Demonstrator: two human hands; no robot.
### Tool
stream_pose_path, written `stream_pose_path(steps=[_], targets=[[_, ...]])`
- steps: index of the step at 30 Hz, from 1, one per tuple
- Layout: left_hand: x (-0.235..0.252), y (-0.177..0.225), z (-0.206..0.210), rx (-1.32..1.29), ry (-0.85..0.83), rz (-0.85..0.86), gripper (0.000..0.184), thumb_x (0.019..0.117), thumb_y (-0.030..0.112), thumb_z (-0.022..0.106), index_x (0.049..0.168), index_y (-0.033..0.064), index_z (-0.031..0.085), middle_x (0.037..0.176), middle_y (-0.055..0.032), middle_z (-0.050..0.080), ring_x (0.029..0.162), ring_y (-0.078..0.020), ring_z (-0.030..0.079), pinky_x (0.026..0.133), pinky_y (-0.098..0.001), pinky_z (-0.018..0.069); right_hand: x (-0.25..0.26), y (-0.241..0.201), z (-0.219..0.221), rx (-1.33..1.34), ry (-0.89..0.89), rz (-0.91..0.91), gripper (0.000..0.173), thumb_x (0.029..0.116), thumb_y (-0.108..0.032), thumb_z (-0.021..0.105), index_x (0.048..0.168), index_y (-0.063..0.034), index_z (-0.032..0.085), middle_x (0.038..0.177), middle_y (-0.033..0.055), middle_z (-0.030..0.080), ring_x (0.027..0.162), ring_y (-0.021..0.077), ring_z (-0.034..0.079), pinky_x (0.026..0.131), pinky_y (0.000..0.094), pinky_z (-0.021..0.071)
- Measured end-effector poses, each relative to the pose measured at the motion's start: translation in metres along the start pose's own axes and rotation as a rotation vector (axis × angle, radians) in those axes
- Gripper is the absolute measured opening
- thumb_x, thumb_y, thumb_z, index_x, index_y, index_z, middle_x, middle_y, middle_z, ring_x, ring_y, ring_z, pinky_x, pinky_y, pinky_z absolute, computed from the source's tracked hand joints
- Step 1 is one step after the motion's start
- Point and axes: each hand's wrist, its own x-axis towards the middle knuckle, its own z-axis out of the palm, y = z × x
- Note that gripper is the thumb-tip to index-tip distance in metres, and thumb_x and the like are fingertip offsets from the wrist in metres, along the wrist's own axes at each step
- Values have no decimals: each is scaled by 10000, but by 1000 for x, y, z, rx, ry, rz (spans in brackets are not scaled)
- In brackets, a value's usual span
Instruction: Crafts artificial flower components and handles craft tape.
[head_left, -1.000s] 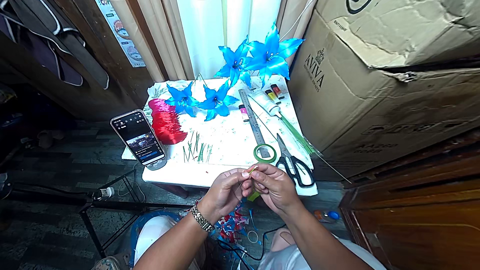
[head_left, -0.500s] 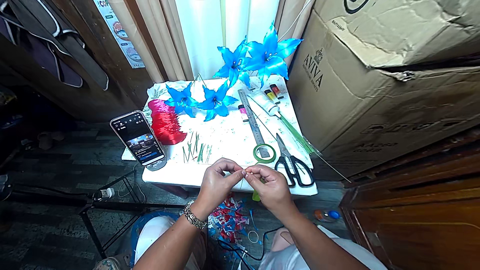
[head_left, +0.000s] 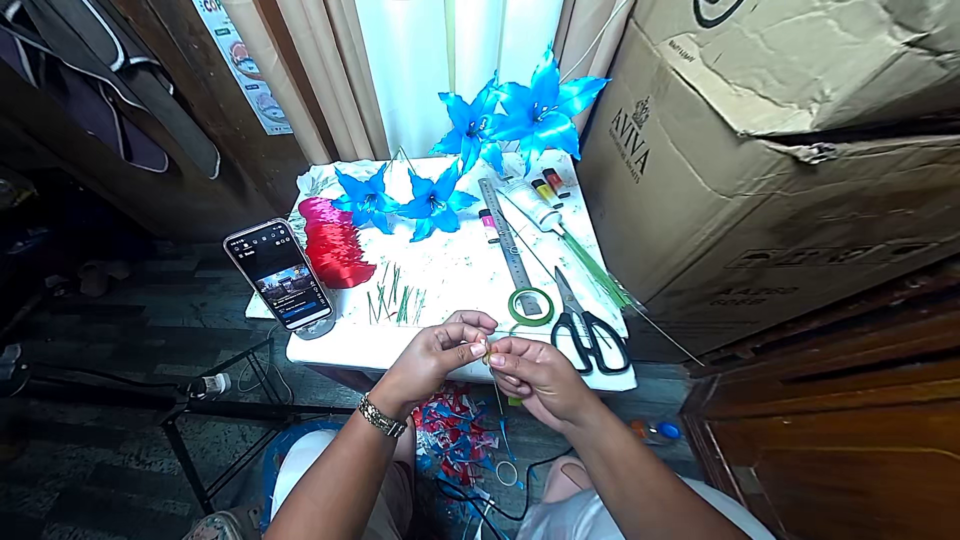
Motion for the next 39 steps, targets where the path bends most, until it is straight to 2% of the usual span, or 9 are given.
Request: stream_pose_path(steps=[4,13,17,20,26,28,32,35,39], targets=[[2,-9,6,-224,4,19,181,943,44,589,815,93,707,1233,-22,650,1076,-85,621,942,-280,519,0,-1,-1,107,-33,62,162,969,-66,573,884,-94,708,594,-97,522,474,-44,439,459,110,366],[4,-14,6,-276,-40,35,158,933,65,631,807,103,719,1252,-27,654,1116,-95,620,960,-285,516,-1,0,-2,209,-76,128,181,972,-103,560,854,-109,697,573,-111,496,460,-50,441,448,103,377],[5,-14,12,-318,77,14,163,951,44,600,867,62,739,1218,-58,672,1060,-120,655,951,-304,541,0,4,2,88,62,-60,208,960,-48,555,843,-98,719,600,-100,542,476,-51,429,460,111,358],[4,-13,12,-131,152,61,146,942,81,612,916,61,755,1242,-43,654,1089,-106,629,946,-300,529,1,8,3,-77,180,-224,193,952,-31,589,856,-99,742,641,-103,593,499,-59,428,473,112,348],[1,-8,19,146,291,94,61,890,46,701,843,44,740,1219,-52,647,1101,-92,616,942,-267,535,2,19,3,-497,287,-495,97,946,-68,648,905,-47,734,762,-96,670,650,-83,563,612,85,467],[1,-7,20,172,300,91,107,915,43,668,830,43,733,1231,-54,645,1122,-98,607,958,-275,525,3,19,4,-493,301,-468,100,947,-74,652,898,-52,737,750,-95,669,631,-83,554,597,86,459],[3,-8,18,-1,267,26,179,949,9,593,818,40,712,1215,-60,650,1071,-105,620,935,-290,523,3,7,5,-176,198,-156,181,979,-47,587,874,-70,732,632,-92,567,502,-43,424,479,124,345],[3,-6,17,-216,203,-61,217,965,-19,520,866,27,707,1148,-65,687,990,-102,652,916,-290,537,4,3,2,28,89,-7,212,990,-43,536,875,-68,713,592,-89,519,472,-37,425,455,118,357],[3,-9,19,-286,199,-73,205,975,-15,528,926,15,725,1086,-63,715,959,-109,673,914,-295,550,4,6,2,18,114,-70,204,962,-23,562,844,-85,717,615,-85,562,480,-43,432,462,115,355]])
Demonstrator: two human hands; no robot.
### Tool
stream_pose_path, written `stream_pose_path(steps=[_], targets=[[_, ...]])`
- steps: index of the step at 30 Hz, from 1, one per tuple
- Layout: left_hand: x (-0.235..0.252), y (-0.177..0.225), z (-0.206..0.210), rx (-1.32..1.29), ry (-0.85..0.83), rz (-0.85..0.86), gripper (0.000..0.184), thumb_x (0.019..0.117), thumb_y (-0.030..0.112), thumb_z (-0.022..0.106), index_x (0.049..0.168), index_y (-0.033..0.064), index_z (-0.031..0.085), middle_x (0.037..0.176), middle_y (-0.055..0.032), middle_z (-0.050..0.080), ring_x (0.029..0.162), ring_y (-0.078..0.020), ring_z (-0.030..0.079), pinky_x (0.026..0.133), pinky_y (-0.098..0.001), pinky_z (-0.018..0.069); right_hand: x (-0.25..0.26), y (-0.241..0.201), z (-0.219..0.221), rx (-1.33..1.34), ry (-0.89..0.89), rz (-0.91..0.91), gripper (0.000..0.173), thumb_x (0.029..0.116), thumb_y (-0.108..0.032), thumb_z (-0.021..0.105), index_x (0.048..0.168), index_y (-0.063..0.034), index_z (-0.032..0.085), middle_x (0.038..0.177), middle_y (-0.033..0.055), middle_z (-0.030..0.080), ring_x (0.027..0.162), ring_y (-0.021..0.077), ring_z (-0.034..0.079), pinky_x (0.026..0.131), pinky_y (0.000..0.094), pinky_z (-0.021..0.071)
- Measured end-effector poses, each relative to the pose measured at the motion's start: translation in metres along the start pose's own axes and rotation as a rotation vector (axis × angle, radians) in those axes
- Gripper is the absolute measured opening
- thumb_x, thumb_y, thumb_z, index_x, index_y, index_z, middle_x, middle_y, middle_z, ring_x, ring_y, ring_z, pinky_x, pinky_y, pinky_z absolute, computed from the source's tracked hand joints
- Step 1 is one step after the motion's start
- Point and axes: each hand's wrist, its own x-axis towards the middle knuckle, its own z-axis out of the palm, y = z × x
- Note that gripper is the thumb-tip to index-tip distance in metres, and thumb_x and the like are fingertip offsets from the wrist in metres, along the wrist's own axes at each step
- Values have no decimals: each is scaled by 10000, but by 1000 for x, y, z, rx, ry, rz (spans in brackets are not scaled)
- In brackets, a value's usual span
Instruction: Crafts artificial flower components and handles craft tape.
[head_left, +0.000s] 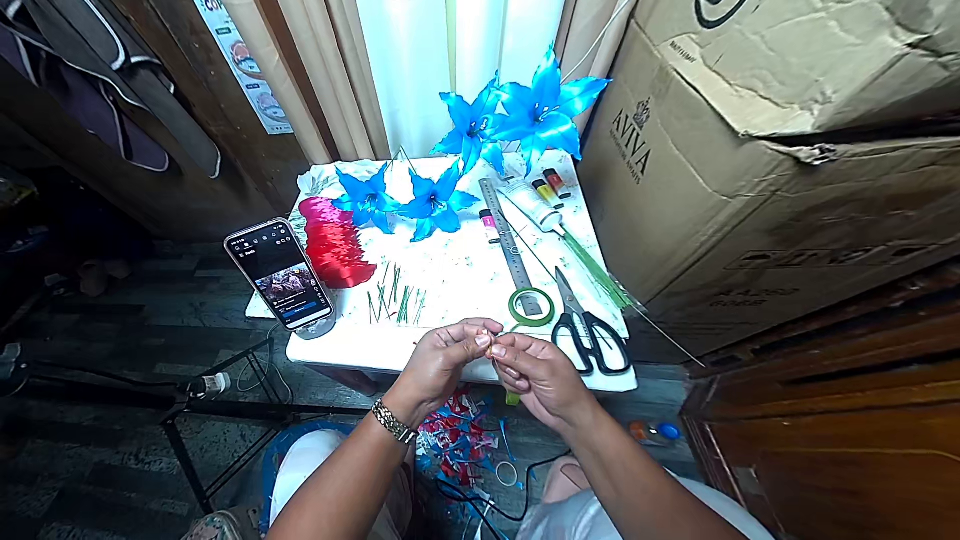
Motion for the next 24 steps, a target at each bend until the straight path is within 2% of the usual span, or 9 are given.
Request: stream_pose_path(steps=[2,4,6,8,10,12,15,20,24], targets=[[1,-3,0,112,45,63,144,955,3,595,901,31,725,1161,-58,693,1009,-101,658,924,-296,541,1,6,0,-148,82,-159,156,946,-21,619,863,-88,733,665,-94,615,513,-53,448,488,116,364],[0,-3,0,229,90,96,87,921,18,663,860,45,718,1219,-63,657,1073,-106,634,939,-292,535,1,10,-2,-327,136,-304,91,936,-47,666,895,-80,740,733,-99,660,575,-60,507,543,108,416],[0,-1,3,301,139,107,96,904,14,687,821,36,730,1230,-75,658,1101,-107,627,938,-283,536,1,13,-4,-478,157,-404,65,937,-71,681,915,-49,738,767,-86,675,636,-71,558,598,92,460],[-1,0,4,354,152,113,109,913,22,677,817,36,727,1240,-70,656,1107,-98,622,938,-272,531,1,13,-5,-550,146,-442,86,943,-87,674,924,-35,739,781,-79,678,657,-83,559,611,81,459],[-1,0,2,340,119,115,131,930,23,641,824,37,717,1265,-71,640,1133,-106,608,962,-287,519,0,10,-5,-476,117,-360,100,949,-73,650,915,-55,743,753,-95,664,612,-81,523,571,92,430],[0,-2,-2,251,58,115,165,938,21,598,819,43,710,1290,-72,625,1139,-117,601,969,-304,510,-1,3,-2,-254,58,-169,165,967,-42,595,892,-76,738,663,-100,598,526,-57,449,498,113,363],[2,-5,-5,62,-35,87,192,924,19,556,833,59,720,1307,-65,626,1139,-118,603,962,-304,507,-1,-4,-2,-41,-50,18,204,988,-48,544,889,-79,720,603,-93,533,482,-43,424,459,118,349],[3,-10,-8,-135,-106,14,161,920,15,572,895,57,726,1344,-90,626,1186,-155,620,1001,-325,515,-3,-8,-3,4,-95,92,227,997,-59,522,866,-88,705,581,-101,492,468,-43,414,449,112,346],[3,-10,-7,-101,-106,30,174,908,12,587,829,76,729,1355,-76,614,1171,-136,615,970,-302,518,-4,-10,-6,-20,-131,132,236,1013,-86,503,887,-83,703,556,-113,458,450,-45,393,439,114,332]])
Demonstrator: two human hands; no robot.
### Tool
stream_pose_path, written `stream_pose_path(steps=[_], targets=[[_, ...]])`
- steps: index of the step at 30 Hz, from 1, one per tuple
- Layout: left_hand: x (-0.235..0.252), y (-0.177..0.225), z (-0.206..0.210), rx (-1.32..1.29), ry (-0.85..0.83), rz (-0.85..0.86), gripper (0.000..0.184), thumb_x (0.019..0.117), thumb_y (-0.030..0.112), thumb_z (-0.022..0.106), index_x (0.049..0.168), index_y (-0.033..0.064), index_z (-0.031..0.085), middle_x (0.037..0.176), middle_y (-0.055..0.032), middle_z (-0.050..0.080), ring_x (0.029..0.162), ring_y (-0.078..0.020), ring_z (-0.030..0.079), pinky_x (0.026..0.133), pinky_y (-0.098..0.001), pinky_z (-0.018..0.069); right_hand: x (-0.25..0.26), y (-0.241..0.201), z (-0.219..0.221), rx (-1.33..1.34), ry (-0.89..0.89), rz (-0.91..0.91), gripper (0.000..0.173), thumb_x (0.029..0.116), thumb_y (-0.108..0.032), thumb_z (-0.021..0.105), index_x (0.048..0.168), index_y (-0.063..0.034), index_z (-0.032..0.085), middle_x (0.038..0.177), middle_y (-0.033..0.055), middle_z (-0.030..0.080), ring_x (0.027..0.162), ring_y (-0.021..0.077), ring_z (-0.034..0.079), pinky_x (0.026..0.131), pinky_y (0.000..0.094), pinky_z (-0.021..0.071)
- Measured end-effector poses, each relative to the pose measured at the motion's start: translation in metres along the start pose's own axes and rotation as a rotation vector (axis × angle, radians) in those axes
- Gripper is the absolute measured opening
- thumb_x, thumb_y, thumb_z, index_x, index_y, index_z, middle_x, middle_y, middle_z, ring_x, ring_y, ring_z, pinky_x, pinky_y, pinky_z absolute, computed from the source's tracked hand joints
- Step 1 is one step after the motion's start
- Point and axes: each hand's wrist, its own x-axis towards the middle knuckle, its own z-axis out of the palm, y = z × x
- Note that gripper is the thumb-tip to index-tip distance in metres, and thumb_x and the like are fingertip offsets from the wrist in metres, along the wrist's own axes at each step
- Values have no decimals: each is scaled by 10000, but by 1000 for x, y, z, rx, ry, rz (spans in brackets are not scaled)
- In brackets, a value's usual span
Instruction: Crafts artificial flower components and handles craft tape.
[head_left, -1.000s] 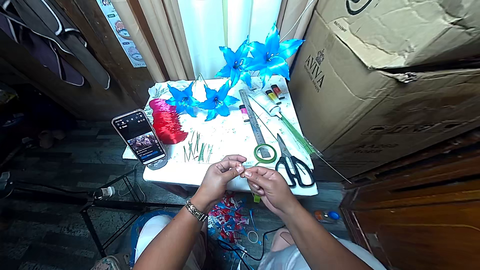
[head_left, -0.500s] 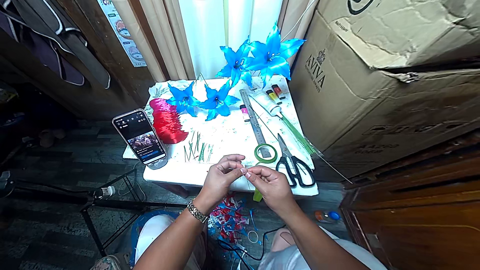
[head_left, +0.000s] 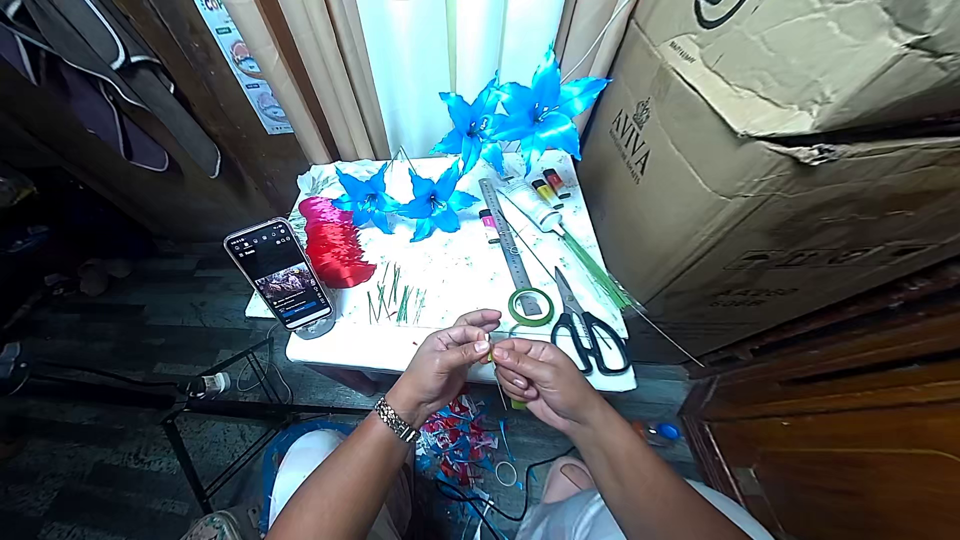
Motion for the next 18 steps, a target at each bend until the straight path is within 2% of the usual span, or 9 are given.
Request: stream_pose_path(steps=[2,4,8,13,18], targets=[[0,0,1,-1,-4,0,176,911,6,582,830,72,723,1365,-79,605,1159,-130,619,952,-287,527,-1,0,-2,12,-40,31,252,1027,-110,473,930,-72,703,554,-123,454,448,-51,390,437,112,331],[-1,0,2,-35,-17,-9,174,915,5,577,845,67,725,1372,-85,605,1171,-136,622,963,-290,529,0,2,-3,75,-70,46,261,1022,-125,469,913,-81,702,553,-124,461,448,-52,401,439,110,340],[-1,-2,2,-84,-50,-30,166,923,23,578,863,71,725,1364,-95,623,1169,-132,627,963,-284,521,2,8,-2,190,-81,34,214,980,-112,526,869,-92,708,551,-116,474,448,-49,422,442,109,360],[-2,-1,3,-89,-73,-36,174,933,28,564,875,67,723,1359,-93,625,1167,-132,630,965,-287,521,3,10,-5,158,-96,-42,159,935,-112,621,851,-105,756,558,-121,519,460,-59,438,449,108,364],[-2,-3,3,-148,-41,-27,178,948,21,562,892,68,724,1348,-99,632,1191,-163,629,993,-325,522,4,11,-3,144,-63,-115,169,937,-117,628,835,-125,762,560,-122,518,466,-60,434,456,109,363]])
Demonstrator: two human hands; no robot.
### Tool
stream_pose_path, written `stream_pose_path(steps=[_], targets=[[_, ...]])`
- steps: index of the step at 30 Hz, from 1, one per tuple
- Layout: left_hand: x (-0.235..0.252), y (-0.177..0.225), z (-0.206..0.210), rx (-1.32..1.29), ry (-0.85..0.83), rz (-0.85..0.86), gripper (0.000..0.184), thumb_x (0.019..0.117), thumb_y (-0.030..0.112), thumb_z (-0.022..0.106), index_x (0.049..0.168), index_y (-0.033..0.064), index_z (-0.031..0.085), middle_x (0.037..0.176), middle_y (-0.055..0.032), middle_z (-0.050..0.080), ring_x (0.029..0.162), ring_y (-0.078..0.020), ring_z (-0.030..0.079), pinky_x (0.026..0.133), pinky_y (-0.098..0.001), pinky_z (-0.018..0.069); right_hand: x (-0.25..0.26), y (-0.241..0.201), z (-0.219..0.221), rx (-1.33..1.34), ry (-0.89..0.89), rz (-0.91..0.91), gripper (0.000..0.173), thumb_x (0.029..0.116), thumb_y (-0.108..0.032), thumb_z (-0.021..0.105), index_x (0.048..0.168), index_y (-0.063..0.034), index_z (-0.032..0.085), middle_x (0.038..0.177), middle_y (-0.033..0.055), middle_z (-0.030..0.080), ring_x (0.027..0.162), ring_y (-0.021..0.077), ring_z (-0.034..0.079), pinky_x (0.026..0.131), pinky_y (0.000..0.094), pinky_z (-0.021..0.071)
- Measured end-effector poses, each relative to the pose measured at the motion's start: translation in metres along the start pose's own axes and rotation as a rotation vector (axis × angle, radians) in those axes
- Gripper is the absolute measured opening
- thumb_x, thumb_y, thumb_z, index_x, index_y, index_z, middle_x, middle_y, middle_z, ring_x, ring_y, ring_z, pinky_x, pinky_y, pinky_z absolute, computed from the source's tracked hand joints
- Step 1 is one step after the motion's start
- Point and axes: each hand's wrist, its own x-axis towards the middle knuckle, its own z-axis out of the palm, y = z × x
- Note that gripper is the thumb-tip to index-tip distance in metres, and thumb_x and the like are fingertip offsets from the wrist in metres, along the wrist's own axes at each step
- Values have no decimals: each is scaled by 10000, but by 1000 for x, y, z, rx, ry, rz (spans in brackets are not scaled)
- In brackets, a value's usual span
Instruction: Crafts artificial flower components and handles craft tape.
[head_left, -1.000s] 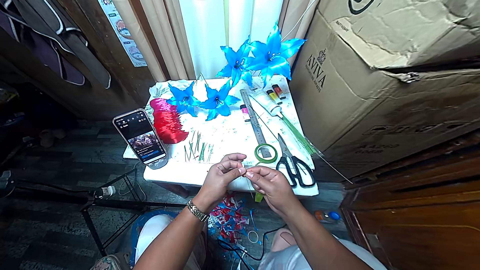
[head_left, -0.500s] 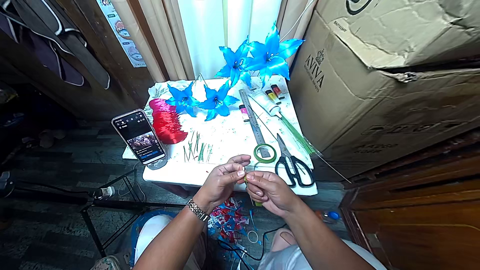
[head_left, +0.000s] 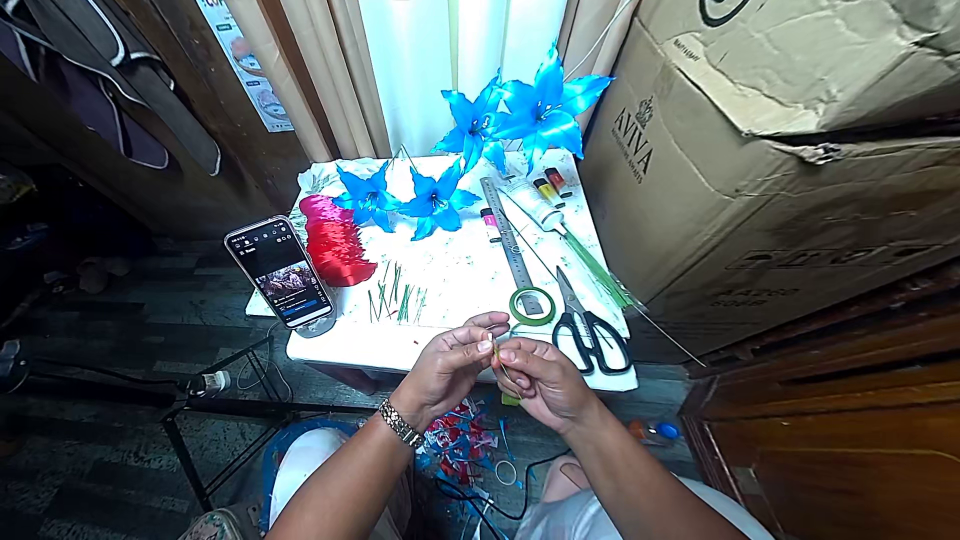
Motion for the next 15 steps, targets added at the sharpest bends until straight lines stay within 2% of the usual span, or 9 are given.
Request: stream_pose_path(steps=[3,5,8,11,13,15], targets=[[1,1,3,115,101,53,180,973,71,579,902,52,744,1336,-86,638,1179,-154,628,999,-330,518,-1,0,1,-78,62,-89,188,931,-68,620,835,-131,768,599,-111,584,481,-68,446,466,104,366],[1,4,0,302,107,106,146,942,120,628,889,68,754,1334,-59,631,1179,-118,605,979,-303,510,-2,1,3,-179,109,-159,180,922,-46,638,838,-136,769,650,-111,631,504,-77,456,479,101,371],[-1,7,3,475,127,157,74,880,76,687,818,72,726,1320,-53,615,1139,-84,601,939,-263,522,0,5,2,-345,169,-250,120,914,-54,686,848,-126,756,721,-112,668,561,-75,499,526,105,405],[-2,8,8,566,207,179,110,886,28,684,785,48,721,1332,-72,613,1189,-112,588,976,-284,518,1,9,-1,-550,209,-360,80,905,-41,686,866,-92,733,760,-115,673,639,-74,558,599,105,463],[-2,9,8,602,222,188,129,902,34,667,786,47,722,1355,-74,600,1224,-119,569,1001,-293,504,2,10,-1,-568,216,-358,93,916,-49,670,866,-95,733,750,-121,668,617,-82,536,575,100,439],[-2,9,8,575,222,177,148,916,31,646,789,47,719,1364,-73,597,1215,-118,573,997,-295,501,2,7,1,-484,209,-266,134,938,-52,645,865,-97,748,716,-113,656,563,-73,490,528,109,397]])
